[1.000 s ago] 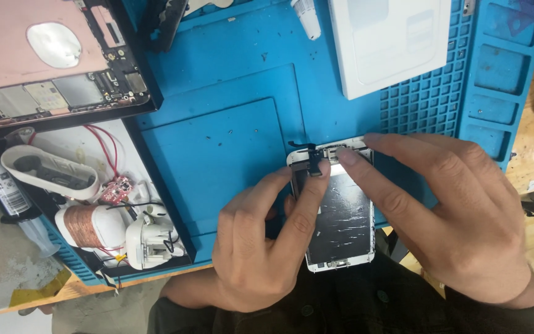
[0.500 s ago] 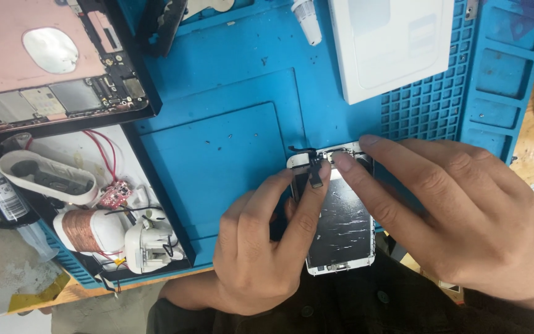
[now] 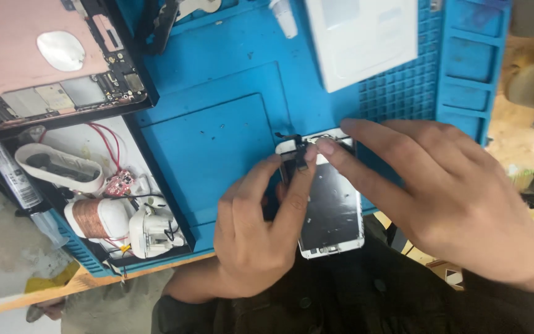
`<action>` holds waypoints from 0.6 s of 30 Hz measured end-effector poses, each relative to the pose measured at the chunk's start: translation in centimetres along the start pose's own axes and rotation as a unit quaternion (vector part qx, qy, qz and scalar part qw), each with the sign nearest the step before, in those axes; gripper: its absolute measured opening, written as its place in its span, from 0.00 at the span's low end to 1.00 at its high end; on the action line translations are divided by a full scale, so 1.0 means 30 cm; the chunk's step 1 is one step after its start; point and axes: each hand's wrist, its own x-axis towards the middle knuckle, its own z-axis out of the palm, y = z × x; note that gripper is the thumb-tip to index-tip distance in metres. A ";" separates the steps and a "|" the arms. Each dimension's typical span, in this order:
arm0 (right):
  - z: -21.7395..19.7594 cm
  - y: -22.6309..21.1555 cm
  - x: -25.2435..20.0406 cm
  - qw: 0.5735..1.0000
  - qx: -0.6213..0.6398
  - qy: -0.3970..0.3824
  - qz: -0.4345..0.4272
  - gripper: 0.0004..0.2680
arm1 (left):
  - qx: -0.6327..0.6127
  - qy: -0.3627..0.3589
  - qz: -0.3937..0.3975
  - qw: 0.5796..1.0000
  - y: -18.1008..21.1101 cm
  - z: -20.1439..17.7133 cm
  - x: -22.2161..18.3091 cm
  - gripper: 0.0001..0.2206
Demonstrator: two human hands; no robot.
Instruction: Repairing a smartphone screen by securing internal components with a screwdriver and tweezers
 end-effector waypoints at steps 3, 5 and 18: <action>-0.017 -0.007 -0.005 0.993 0.087 0.083 0.002 0.18 | 0.012 -0.038 0.041 0.998 -0.009 -0.028 -0.012 0.15; -0.055 -0.018 -0.055 0.988 0.073 0.133 0.020 0.15 | -0.016 -0.046 0.059 0.997 -0.003 -0.027 -0.040 0.14; -0.206 0.343 -0.699 0.786 -0.027 0.447 0.425 0.11 | -0.020 -0.020 0.046 0.999 0.018 -0.015 -0.090 0.21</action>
